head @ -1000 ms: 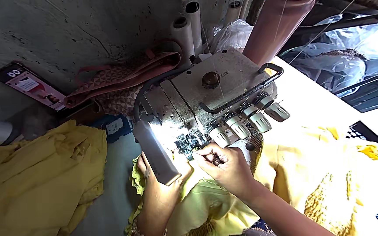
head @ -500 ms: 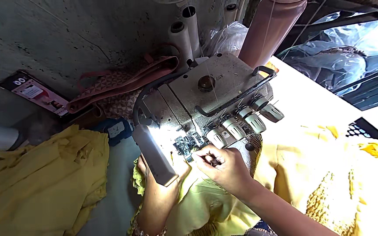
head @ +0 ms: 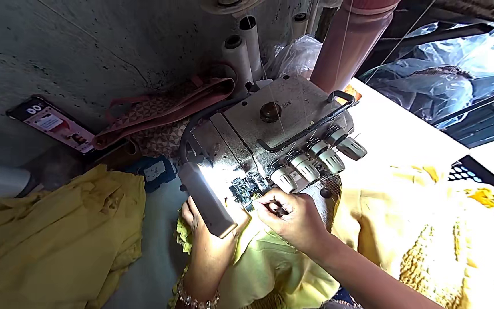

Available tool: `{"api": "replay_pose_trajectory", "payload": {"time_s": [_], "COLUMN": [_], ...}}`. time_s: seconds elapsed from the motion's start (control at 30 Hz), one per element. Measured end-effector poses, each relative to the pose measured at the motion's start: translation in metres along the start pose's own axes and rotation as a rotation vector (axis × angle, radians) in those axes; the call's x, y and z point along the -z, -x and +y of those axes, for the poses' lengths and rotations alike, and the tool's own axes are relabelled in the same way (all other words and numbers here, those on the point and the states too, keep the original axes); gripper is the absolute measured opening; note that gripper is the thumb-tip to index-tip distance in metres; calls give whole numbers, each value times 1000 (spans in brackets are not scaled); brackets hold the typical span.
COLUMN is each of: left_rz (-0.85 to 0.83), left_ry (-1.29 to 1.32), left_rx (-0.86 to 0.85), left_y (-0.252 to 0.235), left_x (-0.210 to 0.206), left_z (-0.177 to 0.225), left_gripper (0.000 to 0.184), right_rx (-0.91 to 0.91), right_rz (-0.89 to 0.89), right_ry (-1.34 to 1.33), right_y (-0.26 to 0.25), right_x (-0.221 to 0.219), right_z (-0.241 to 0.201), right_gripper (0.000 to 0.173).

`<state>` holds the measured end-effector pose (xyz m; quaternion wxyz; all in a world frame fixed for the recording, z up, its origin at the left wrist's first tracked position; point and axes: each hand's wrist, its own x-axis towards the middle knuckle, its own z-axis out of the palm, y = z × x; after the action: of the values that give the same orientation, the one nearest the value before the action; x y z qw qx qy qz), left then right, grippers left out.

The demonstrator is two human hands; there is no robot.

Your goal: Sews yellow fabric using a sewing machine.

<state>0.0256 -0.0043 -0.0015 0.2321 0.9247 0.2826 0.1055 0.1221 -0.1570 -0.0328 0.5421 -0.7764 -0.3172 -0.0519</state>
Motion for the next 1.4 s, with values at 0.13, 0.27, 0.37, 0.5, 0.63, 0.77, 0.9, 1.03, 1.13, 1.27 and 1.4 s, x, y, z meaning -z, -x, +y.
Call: {"api": "replay_pose_trajectory", "payload": {"time_s": [0.13, 0.27, 0.37, 0.5, 0.63, 0.77, 0.9, 1.03, 1.13, 1.27, 1.4], "left_rz": [-14, -106, 15, 108, 106, 129, 340, 329, 123, 112, 105], "left_ry": [26, 27, 111, 108, 11, -169, -122, 210, 135, 71, 63], "left_rx": [22, -26, -144, -87, -95, -67, -81, -185, -214, -262, -279], "left_y": [-3, -18, -30, -30, -27, -22, -12, -14, -24, -24, -24], "left_x": [2, 28, 26, 22, 15, 11, 15, 21, 27, 31, 20], "left_z": [1, 2, -7, 0, 2, 8, 12, -5, -6, 1, 0], "left_gripper": [85, 94, 41, 35, 36, 39, 27, 26, 26, 19, 22], "right_rx": [3, -10, -12, -20, -22, -22, -5, 229, 121, -290, -596], "right_rz": [-5, -16, -17, -24, -28, -21, -67, 8, 316, 123, -46], "right_ry": [7, -7, -23, -14, -16, 8, -4, -114, -113, 59, 136], "right_y": [0, 0, 0, 0, 0, 0, 0, 15, -8, -99, -132], "right_x": [1, 1, 1, 2, 3, 4, 5, 46, 125, 152, 113], "right_z": [0, 0, 1, 0, 0, -1, 1, 14, 49, 81, 30], "right_gripper": [19, 20, 19, 20, 20, 20, 21, 17, 12, 31, 15]}}
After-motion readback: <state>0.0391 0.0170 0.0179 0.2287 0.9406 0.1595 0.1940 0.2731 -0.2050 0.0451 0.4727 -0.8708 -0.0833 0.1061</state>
